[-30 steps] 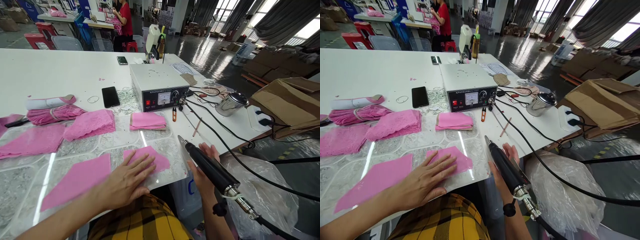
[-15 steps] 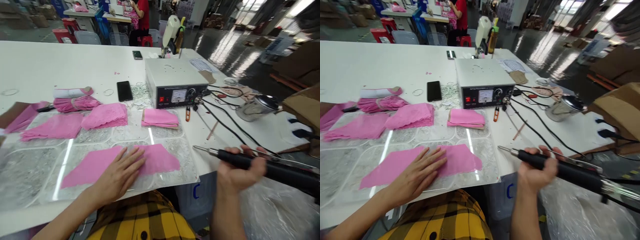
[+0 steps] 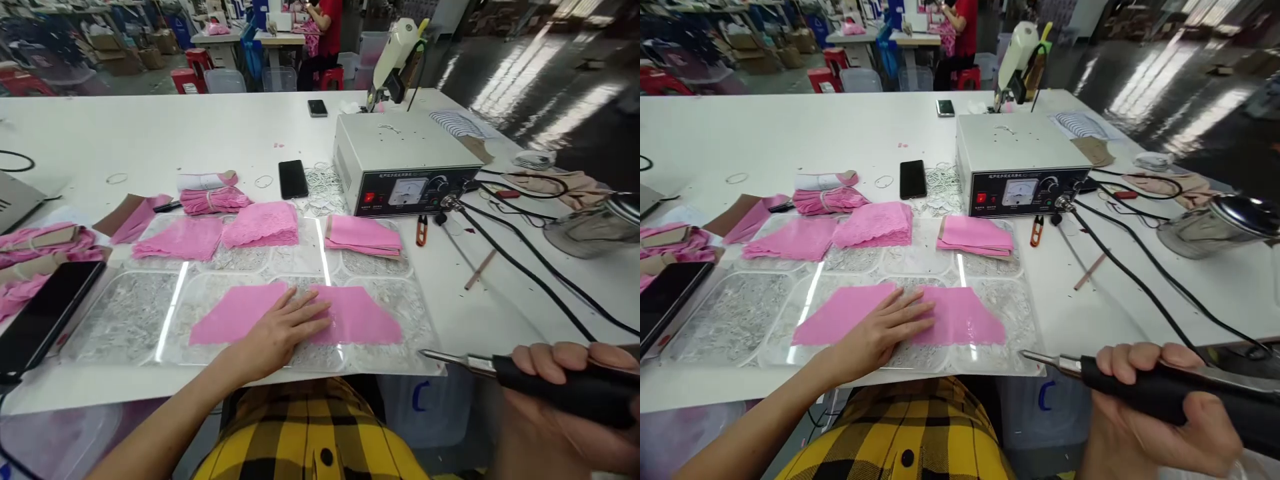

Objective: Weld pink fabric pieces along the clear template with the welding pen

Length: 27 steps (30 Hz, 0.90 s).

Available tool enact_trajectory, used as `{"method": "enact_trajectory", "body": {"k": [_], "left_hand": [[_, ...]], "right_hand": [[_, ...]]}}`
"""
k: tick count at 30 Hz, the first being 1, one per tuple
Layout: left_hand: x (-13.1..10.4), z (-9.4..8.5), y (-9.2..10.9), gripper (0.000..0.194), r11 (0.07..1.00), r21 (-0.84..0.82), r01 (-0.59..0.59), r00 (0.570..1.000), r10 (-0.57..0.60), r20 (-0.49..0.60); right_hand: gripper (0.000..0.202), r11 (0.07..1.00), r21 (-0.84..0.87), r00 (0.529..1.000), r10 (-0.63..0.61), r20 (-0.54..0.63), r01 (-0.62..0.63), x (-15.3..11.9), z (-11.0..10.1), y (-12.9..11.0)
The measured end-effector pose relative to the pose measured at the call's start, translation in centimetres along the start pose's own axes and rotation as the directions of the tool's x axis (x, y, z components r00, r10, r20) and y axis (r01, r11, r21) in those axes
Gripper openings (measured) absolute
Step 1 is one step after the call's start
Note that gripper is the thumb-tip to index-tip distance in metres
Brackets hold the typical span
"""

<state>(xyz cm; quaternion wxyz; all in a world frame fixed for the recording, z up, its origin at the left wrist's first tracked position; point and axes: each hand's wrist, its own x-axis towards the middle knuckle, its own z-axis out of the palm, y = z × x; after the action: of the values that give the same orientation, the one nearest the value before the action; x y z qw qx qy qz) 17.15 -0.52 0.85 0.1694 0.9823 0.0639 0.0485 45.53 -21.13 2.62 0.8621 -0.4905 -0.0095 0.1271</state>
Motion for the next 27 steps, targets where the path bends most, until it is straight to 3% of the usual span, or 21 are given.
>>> {"method": "enact_trajectory", "body": {"k": [3,10,14,20,27], "left_hand": [[-0.1,0.0,-0.4,0.061,0.999,0.038,-0.039,0.999,0.038,0.013],[-0.3,1.9,-2.7,0.055,0.983,0.136,-0.127,0.981,0.145,-0.129],[-0.3,2.2,-3.0,0.053,0.98,0.143,-0.139,0.978,0.158,-0.137],[-0.2,1.9,-2.0,0.048,0.994,0.093,-0.058,0.985,0.072,-0.154],[-0.3,2.0,-2.6,0.05,0.991,0.09,-0.099,0.978,0.114,-0.175]], "right_hand": [[0.036,0.99,-0.002,0.98,-0.136,0.145,0.138,-1.3,1.2,0.0],[0.023,0.968,0.077,0.922,-0.25,0.297,0.238,-1.2,1.4,0.9],[0.021,0.96,0.074,0.911,-0.279,0.302,0.27,-1.5,1.8,1.1],[0.02,0.961,0.085,0.908,-0.275,0.317,0.261,-1.7,2.2,1.3],[0.018,0.96,0.071,0.904,-0.279,0.324,0.271,-1.7,2.7,1.5]]}}
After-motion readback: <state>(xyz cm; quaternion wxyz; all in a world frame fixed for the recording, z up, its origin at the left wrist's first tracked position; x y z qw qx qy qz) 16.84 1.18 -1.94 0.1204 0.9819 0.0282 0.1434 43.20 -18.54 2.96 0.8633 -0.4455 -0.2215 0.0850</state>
